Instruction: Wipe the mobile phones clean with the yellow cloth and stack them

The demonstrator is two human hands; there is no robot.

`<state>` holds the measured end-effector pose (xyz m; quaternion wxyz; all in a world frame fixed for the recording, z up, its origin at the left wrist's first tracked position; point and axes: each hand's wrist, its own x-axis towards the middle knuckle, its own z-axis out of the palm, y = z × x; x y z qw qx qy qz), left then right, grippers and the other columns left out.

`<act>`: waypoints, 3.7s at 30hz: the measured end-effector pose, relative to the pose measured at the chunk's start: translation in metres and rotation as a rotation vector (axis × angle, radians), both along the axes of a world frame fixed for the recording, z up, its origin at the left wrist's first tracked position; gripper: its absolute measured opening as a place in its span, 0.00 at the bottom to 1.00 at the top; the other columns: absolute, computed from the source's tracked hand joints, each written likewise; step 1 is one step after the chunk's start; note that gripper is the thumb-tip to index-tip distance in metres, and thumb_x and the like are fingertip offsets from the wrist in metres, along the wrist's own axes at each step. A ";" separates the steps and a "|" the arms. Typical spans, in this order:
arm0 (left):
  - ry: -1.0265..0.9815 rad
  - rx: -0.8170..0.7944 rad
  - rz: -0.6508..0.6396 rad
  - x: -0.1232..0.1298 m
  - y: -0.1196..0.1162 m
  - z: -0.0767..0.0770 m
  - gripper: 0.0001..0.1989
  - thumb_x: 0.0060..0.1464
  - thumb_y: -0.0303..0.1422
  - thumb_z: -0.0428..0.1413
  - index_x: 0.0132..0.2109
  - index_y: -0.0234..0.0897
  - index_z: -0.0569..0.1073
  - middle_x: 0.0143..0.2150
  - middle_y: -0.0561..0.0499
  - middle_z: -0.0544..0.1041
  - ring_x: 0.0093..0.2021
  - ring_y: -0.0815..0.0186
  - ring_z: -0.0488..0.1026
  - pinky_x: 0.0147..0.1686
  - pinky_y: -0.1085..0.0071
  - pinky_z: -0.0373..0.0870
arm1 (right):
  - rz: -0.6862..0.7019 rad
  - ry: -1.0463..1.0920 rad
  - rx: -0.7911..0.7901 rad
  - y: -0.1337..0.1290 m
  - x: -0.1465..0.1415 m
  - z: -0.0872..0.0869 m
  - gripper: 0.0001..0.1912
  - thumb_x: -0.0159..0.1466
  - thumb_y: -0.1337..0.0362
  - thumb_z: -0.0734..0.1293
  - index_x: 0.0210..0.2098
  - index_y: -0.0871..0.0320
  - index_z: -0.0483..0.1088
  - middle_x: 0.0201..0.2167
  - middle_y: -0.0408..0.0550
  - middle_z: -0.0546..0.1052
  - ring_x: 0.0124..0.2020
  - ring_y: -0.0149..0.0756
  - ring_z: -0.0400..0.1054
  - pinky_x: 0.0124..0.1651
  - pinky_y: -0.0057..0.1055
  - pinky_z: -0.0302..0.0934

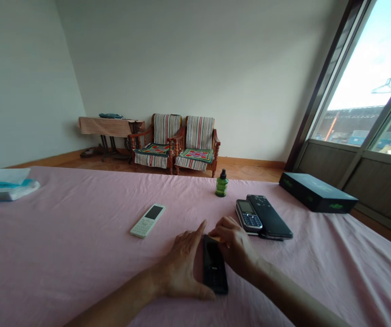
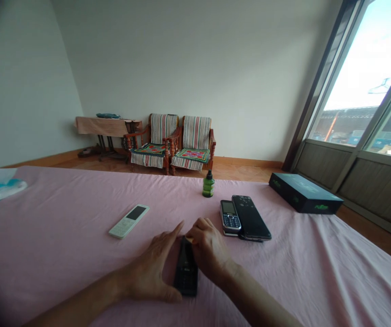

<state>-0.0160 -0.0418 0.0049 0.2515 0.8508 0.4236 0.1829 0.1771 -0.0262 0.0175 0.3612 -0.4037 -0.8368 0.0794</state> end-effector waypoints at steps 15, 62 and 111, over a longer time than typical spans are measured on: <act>-0.128 0.005 0.062 0.007 -0.002 -0.004 0.72 0.27 0.45 0.69 0.67 0.42 0.28 0.61 0.37 0.61 0.59 0.41 0.58 0.58 0.41 0.48 | 0.159 0.041 -0.138 -0.024 -0.008 -0.019 0.16 0.59 0.80 0.58 0.29 0.57 0.72 0.30 0.47 0.71 0.35 0.35 0.63 0.35 0.29 0.59; -0.067 0.036 0.085 0.007 -0.001 -0.006 0.70 0.26 0.49 0.68 0.68 0.38 0.34 0.62 0.37 0.61 0.60 0.41 0.57 0.58 0.42 0.50 | 0.079 0.008 -0.143 -0.021 -0.014 -0.019 0.15 0.57 0.83 0.59 0.23 0.59 0.68 0.28 0.45 0.68 0.31 0.32 0.61 0.31 0.26 0.54; -0.021 0.028 0.160 0.015 0.000 0.006 0.49 0.21 0.53 0.67 0.52 0.39 0.62 0.53 0.42 0.65 0.54 0.43 0.61 0.55 0.44 0.56 | 0.023 -0.058 -0.072 0.004 -0.008 -0.015 0.13 0.62 0.76 0.62 0.27 0.58 0.74 0.29 0.46 0.71 0.34 0.35 0.61 0.37 0.30 0.56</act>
